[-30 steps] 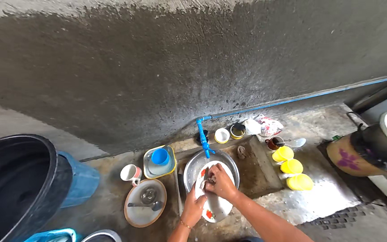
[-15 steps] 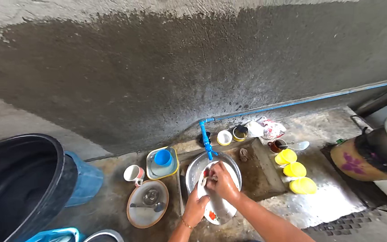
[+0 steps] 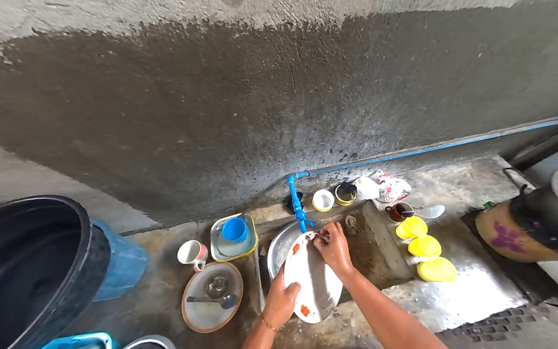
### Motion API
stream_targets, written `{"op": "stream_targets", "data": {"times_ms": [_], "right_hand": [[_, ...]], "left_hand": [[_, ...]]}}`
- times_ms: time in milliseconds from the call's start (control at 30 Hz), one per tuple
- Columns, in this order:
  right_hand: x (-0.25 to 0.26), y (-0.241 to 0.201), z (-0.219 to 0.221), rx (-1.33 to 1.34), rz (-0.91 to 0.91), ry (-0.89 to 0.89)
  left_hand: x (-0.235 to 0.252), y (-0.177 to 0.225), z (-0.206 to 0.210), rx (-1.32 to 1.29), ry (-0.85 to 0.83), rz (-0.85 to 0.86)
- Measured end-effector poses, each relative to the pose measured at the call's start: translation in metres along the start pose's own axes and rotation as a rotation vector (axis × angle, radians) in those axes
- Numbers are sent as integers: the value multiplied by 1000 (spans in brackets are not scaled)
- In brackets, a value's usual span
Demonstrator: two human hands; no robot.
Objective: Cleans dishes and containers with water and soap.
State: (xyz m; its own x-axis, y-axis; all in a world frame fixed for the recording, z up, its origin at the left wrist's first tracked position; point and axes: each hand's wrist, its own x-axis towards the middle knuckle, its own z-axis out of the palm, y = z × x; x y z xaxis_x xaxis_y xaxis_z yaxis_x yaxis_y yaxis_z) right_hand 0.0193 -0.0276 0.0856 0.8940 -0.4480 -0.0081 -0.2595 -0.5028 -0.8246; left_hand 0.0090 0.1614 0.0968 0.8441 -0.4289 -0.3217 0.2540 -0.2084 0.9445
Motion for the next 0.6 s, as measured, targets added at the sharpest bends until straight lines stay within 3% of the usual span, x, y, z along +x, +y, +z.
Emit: {"op": "stream_targets", "data": {"times_ms": [167, 300, 467, 600], "right_hand": [[-25, -11, 9, 54, -235, -35], [-14, -12, 3, 20, -89, -93], [-25, -15, 11, 61, -280, -3], [-16, -13, 8, 50, -239, 14]], "left_hand": [[-5, 2, 3, -3, -20, -16], [-3, -1, 2, -19, 4, -1], [-6, 4, 1, 3, -4, 1], [-5, 2, 1, 11, -1, 5]]}}
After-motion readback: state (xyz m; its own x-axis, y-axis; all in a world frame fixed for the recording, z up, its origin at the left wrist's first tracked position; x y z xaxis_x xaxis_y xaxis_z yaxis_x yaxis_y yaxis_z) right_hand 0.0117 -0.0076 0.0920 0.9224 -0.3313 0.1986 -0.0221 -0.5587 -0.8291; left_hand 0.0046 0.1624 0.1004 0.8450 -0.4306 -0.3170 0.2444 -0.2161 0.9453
